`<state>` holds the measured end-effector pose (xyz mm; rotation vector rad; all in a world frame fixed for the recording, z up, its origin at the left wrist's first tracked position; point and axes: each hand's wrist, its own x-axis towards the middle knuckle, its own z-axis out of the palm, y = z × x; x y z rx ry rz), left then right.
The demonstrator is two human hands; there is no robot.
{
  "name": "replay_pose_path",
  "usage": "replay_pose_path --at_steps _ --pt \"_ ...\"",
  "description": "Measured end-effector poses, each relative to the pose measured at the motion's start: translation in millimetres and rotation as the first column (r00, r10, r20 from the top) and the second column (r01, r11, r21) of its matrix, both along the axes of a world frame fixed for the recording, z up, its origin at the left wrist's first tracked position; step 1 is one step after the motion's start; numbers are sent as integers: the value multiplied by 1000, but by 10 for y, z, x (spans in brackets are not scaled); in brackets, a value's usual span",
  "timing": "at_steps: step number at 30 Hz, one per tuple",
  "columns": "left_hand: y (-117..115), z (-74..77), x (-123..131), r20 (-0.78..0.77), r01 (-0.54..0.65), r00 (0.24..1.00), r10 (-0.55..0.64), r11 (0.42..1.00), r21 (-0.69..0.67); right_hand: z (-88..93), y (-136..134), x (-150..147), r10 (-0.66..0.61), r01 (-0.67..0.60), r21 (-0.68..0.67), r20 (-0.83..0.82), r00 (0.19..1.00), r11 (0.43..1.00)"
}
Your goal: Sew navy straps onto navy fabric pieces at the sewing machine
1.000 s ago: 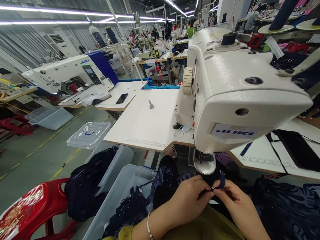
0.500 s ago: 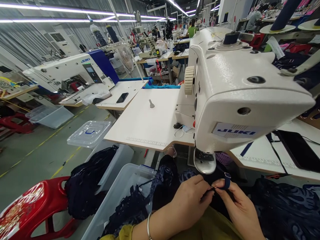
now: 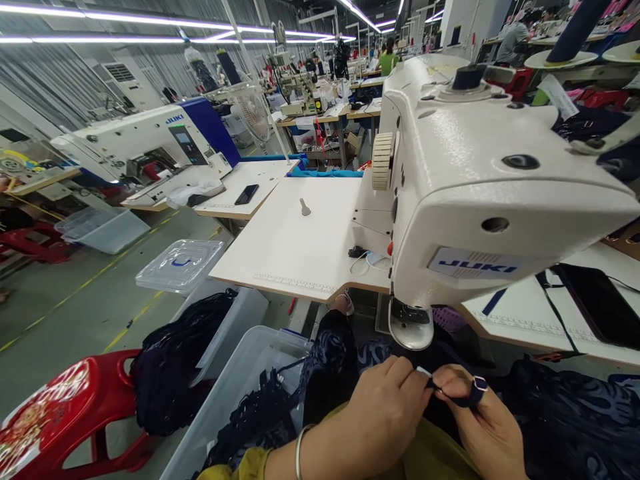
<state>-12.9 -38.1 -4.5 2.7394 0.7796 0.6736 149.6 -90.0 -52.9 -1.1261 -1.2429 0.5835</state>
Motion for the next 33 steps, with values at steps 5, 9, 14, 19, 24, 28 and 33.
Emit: replay_pose_path --at_steps 5,9,14,19,24,28,33 --pt "59 86 -9 52 -4 999 12 989 -149 89 -12 67 3 10 -94 144 990 996" --pt "151 196 -22 56 -5 998 28 932 -362 283 60 132 42 12 -330 157 987 944" --pt "370 272 22 32 -101 993 113 959 -266 436 342 139 36 42 -481 151 988 876" --pt "533 95 26 132 -162 981 145 978 130 368 565 70 -36 109 -425 176 984 899" --pt "451 -146 -39 108 18 993 -54 951 310 273 648 97 -26 -7 -522 -57 998 853" --pt "374 -222 -81 41 -62 998 50 924 379 295 697 140 25 -134 -518 -212 977 845" --pt "380 -159 -54 -44 -75 994 102 909 410 303 839 263 19 7 -458 53 998 889"
